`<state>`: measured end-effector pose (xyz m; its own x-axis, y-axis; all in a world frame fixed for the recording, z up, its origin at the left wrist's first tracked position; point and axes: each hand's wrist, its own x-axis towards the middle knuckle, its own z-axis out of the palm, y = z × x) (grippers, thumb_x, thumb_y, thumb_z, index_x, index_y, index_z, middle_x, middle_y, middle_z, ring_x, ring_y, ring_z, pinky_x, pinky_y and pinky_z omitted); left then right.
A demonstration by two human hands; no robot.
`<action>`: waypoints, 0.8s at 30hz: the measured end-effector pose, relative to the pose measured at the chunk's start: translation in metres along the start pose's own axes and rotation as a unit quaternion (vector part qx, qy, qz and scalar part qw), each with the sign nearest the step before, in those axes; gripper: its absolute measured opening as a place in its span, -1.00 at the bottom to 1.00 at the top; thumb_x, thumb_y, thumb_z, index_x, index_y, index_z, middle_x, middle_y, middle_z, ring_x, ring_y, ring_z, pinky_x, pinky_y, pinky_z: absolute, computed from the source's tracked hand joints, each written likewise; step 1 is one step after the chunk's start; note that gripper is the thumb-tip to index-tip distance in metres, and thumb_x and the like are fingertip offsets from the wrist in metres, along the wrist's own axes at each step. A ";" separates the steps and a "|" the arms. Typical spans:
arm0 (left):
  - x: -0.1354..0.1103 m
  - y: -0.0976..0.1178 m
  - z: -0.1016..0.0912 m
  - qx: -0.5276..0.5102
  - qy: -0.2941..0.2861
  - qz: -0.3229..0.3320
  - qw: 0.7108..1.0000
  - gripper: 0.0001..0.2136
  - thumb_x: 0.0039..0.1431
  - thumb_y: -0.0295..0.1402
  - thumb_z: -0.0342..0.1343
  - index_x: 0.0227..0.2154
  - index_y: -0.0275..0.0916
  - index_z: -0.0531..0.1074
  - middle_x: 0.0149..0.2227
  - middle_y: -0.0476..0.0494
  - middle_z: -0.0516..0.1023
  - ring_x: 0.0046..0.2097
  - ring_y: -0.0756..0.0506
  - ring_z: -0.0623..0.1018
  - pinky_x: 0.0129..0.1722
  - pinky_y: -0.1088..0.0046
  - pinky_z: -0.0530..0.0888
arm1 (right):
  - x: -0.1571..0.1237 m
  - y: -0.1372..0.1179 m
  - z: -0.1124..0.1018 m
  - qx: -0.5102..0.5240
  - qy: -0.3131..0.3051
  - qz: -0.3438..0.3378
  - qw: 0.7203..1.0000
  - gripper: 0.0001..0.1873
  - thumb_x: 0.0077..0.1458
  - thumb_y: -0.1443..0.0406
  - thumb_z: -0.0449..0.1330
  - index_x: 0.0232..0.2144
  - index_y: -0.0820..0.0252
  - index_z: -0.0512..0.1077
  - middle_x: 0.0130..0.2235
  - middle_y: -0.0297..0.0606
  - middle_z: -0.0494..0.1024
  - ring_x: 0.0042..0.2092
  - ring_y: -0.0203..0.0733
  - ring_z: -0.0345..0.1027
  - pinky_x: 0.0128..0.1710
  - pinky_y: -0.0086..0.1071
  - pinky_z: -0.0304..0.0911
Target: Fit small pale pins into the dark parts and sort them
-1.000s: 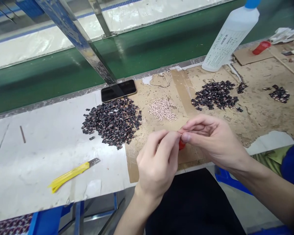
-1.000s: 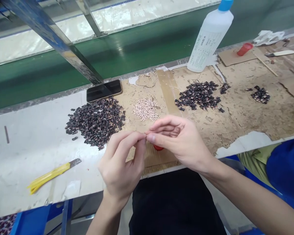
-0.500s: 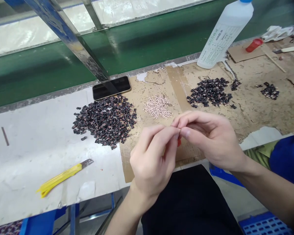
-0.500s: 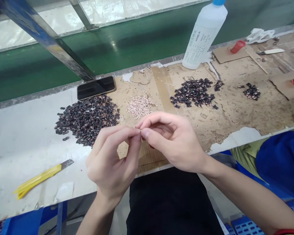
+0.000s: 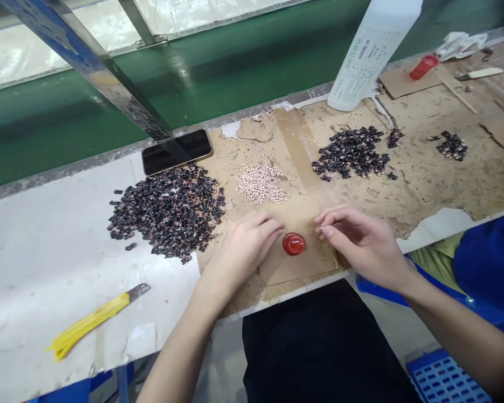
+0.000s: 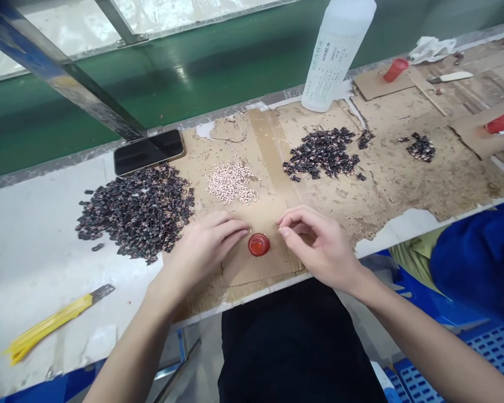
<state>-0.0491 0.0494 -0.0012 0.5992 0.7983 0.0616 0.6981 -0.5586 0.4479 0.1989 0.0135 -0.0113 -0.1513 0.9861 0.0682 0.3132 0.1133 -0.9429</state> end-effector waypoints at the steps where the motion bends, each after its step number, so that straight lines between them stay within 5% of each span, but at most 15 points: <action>1: 0.002 0.002 -0.001 0.011 -0.009 0.001 1.000 -0.82 0.44 -0.39 0.09 -0.14 -0.21 0.62 -0.16 -0.17 0.65 -0.15 -0.19 0.62 -0.17 0.30 0.49 | -0.001 0.000 0.001 -0.015 -0.005 -0.007 1.000 -0.95 0.31 0.33 0.23 -0.26 0.08 0.48 -0.14 -0.23 0.58 -0.18 -0.19 0.52 -0.22 -0.33 0.46; 14: 0.015 0.023 -0.011 0.127 -0.076 -0.023 0.989 -0.87 0.37 -0.46 0.14 -0.23 -0.22 0.59 -0.22 -0.17 0.59 -0.30 -0.17 0.58 -0.49 0.38 0.26 | 0.005 0.007 0.004 -0.087 -0.019 -0.062 0.994 -0.90 0.28 0.38 0.21 -0.22 0.05 0.45 -0.15 -0.23 0.61 -0.12 -0.10 0.54 -0.11 -0.23 0.45; 19: 0.011 0.024 -0.002 0.124 -0.023 -0.089 0.988 -0.83 0.41 -0.44 0.06 -0.22 -0.25 0.56 -0.21 -0.20 0.60 -0.44 -0.14 0.55 -0.53 0.37 0.22 | 0.010 0.010 0.003 -0.089 -0.020 -0.073 0.993 -0.91 0.28 0.36 0.20 -0.21 0.04 0.44 -0.14 -0.20 0.61 -0.10 -0.06 0.53 -0.08 -0.17 0.44; 24: 0.017 0.018 0.008 0.088 0.092 -0.155 0.980 -0.83 0.43 -0.42 0.04 -0.14 -0.23 0.55 -0.21 -0.19 0.62 -0.27 -0.17 0.60 -0.41 0.39 0.36 | 0.012 0.010 0.004 -0.048 -0.025 -0.061 0.997 -0.96 0.31 0.29 0.20 -0.20 0.03 0.45 -0.12 -0.18 0.59 -0.04 -0.03 0.51 -0.02 -0.14 0.44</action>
<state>-0.0232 0.0513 0.0005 0.2773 0.9539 0.1147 0.9021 -0.2996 0.3105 0.1969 0.0258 -0.0210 -0.2394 0.9573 0.1619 0.3776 0.2455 -0.8928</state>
